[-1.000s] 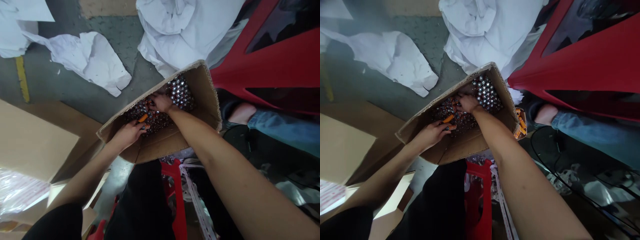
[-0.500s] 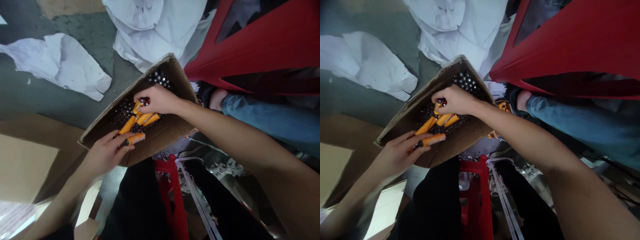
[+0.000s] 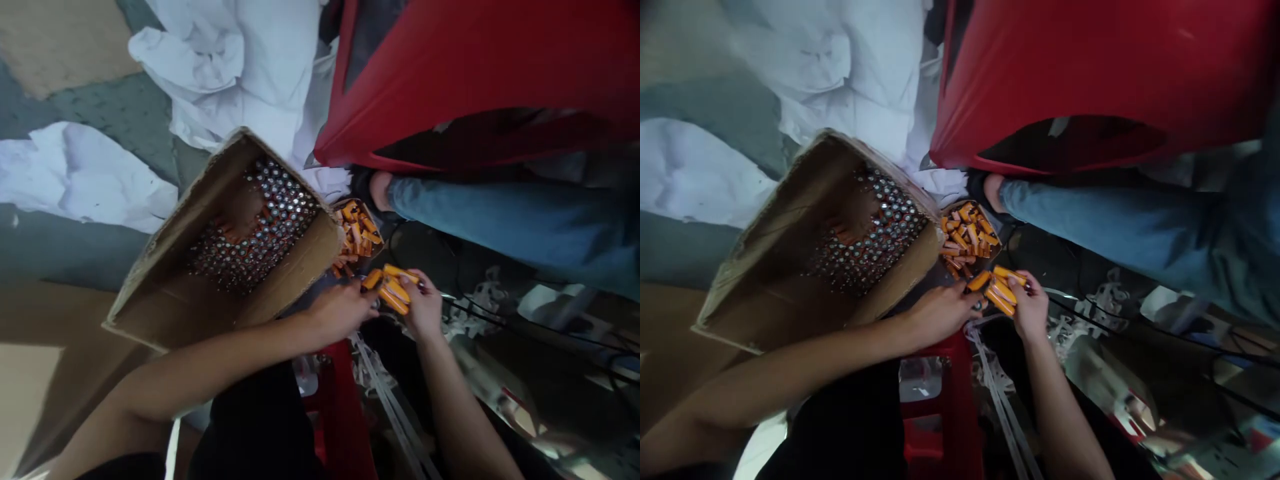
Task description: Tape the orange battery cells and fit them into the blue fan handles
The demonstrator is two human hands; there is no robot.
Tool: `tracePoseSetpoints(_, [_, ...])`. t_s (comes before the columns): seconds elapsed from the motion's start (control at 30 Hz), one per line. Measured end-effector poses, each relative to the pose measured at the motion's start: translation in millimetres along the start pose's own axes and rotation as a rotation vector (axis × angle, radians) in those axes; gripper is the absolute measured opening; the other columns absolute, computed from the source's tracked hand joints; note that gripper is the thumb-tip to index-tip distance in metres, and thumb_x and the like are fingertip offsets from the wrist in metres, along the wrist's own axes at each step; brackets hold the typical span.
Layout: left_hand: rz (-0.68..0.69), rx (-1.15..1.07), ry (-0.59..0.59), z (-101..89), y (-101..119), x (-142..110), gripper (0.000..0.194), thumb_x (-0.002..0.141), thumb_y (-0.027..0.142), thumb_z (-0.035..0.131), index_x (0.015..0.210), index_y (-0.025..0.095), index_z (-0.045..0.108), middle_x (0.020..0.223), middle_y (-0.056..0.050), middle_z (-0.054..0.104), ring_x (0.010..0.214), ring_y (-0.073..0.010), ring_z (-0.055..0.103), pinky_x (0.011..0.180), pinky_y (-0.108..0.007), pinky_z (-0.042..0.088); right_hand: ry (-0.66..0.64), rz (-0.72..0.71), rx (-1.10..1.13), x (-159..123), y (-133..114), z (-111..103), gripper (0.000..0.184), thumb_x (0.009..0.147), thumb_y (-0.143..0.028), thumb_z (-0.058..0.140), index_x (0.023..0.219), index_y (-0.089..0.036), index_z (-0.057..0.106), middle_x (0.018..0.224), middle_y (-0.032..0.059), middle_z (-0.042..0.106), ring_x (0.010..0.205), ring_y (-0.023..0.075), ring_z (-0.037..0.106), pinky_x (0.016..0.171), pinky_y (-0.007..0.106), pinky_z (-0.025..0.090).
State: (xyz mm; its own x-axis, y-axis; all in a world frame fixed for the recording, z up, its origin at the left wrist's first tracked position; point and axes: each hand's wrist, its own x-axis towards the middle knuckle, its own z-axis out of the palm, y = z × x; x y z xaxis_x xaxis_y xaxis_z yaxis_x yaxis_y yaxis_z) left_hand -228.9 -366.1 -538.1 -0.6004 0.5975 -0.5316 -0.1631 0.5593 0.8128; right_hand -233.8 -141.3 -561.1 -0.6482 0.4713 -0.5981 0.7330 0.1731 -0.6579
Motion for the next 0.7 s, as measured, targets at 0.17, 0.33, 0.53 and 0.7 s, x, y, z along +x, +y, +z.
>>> tracePoseSetpoints(0.17, [-0.297, 0.231, 0.101, 20.3, -13, 65, 0.051, 0.102, 0.013, 0.051, 0.153, 0.014, 0.055, 0.158, -0.028, 0.052, 0.137, -0.0383, 0.063, 0.113, -0.054, 0.053, -0.100, 0.007, 0.138, 27, 47, 69, 0.074, 0.072, -0.070, 0.078, 0.130, -0.025, 0.066, 0.133, 0.0086, 0.074, 0.114, 0.0245, 0.073, 0.099, 0.042, 0.060])
tracePoseSetpoints(0.33, [-0.242, 0.280, 0.322, 42.1, -45, 69, 0.068, 0.096, 0.017, 0.061, 0.162, 0.019, 0.045, 0.178, -0.026, 0.018, 0.162, -0.0523, 0.020, 0.125, -0.074, 0.028, -0.262, 0.040, 0.057, 25, 72, 69, 0.090, 0.084, -0.078, 0.063, 0.156, -0.026, 0.052, 0.173, 0.0085, 0.042, 0.161, 0.0254, 0.038, 0.133, 0.047, 0.028])
tracePoseSetpoints(0.53, [-0.052, 0.265, 0.371, 64.4, -42, 72, 0.066, 0.094, 0.013, 0.056, 0.159, 0.018, 0.049, 0.175, -0.022, 0.028, 0.164, -0.0443, 0.020, 0.128, -0.064, 0.033, -0.243, 0.037, 0.115, 7, 87, 47, 0.076, 0.086, -0.070, 0.064, 0.149, -0.027, 0.059, 0.160, 0.0094, 0.058, 0.152, 0.0288, 0.051, 0.125, 0.051, 0.043])
tracePoseSetpoints(0.7, [-0.105, 0.203, 0.440, 79.6, -51, 77, 0.060, 0.099, 0.018, 0.049, 0.159, 0.010, 0.048, 0.167, -0.024, 0.041, 0.159, -0.0379, 0.034, 0.130, -0.058, 0.033, -0.179, -0.190, -0.024, 8, 90, 76, 0.058, 0.099, -0.056, 0.049, 0.146, -0.023, 0.059, 0.159, 0.0118, 0.059, 0.143, 0.0258, 0.060, 0.121, 0.046, 0.048])
